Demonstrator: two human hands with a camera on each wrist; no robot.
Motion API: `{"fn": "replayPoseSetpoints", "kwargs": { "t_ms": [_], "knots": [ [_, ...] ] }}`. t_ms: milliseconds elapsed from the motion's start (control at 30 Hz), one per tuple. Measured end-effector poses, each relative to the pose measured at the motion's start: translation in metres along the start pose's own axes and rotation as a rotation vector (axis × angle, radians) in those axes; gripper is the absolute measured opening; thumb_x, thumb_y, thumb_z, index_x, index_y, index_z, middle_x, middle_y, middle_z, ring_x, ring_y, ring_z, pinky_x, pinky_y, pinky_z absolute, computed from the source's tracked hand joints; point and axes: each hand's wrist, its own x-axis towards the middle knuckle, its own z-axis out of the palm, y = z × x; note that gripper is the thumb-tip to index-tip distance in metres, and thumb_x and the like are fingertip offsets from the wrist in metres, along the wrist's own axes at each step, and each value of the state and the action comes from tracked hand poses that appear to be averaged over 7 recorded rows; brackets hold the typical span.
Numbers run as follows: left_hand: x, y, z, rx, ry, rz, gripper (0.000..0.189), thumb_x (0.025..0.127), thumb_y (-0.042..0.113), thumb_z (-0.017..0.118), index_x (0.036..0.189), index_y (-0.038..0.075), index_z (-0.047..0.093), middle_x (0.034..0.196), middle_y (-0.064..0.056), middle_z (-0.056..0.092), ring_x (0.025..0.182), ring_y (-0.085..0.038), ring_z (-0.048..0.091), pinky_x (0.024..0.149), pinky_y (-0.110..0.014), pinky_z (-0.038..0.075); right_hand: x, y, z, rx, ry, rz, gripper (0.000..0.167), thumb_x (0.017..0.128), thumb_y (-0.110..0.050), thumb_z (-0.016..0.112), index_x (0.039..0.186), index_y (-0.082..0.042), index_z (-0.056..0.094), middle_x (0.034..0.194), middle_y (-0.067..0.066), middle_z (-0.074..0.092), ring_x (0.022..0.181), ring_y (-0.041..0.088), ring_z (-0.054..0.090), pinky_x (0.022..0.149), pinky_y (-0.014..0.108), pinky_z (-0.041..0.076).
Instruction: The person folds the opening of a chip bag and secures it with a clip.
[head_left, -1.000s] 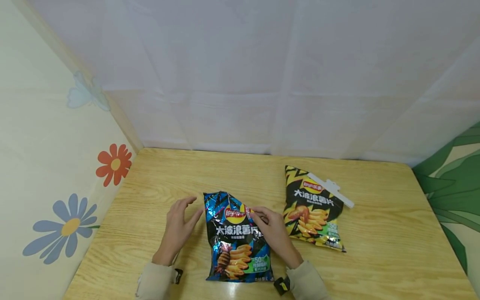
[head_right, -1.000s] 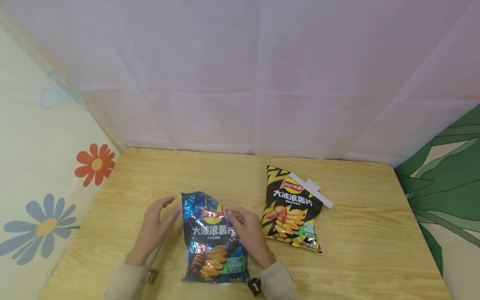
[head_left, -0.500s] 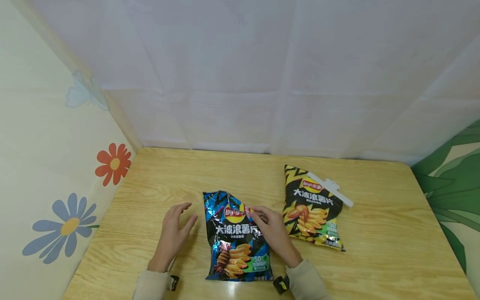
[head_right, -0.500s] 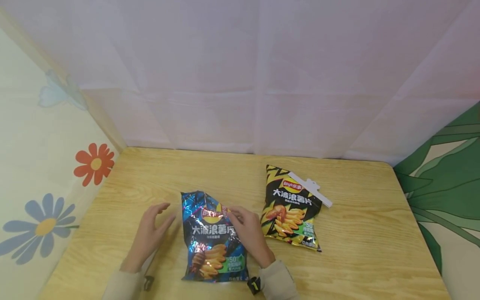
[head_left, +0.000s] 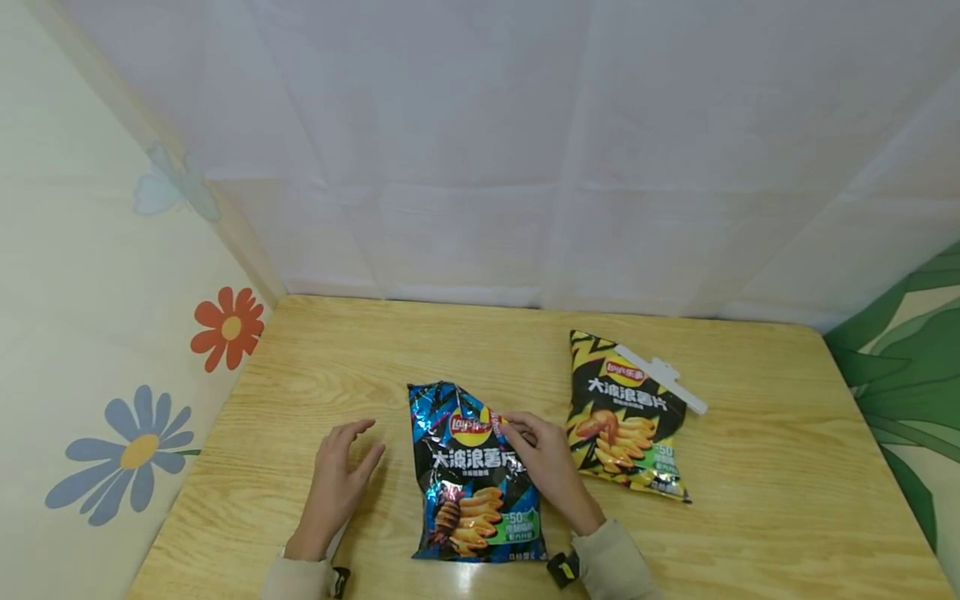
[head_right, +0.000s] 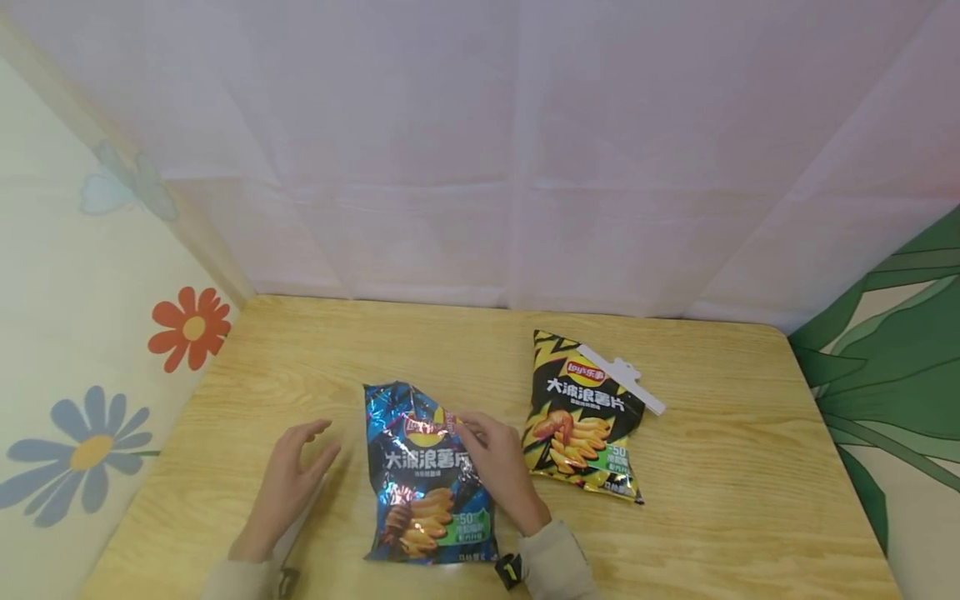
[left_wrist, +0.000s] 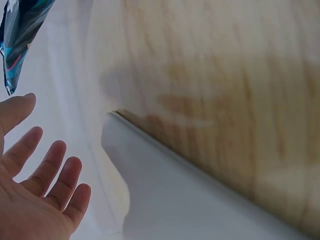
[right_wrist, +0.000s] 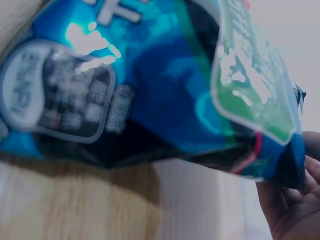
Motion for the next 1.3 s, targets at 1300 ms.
{"fn": "replayPoseSetpoints", "kwargs": {
  "t_ms": [1300],
  "knots": [
    [-0.037,-0.023,-0.019,0.032,-0.093,-0.151,0.039,0.089,0.010,0.073,0.125,0.002,0.062,0.120,-0.019,0.062,0.111,-0.036,0.057,0.086,-0.047,0.055,-0.001,0.000,0.000,0.052,0.021,-0.025,0.020,0.096,-0.018,0.066,0.110,-0.006,0.074,0.105,0.011,0.075,0.090,0.016,0.072,0.073,0.019,0.054]
  ]
}}
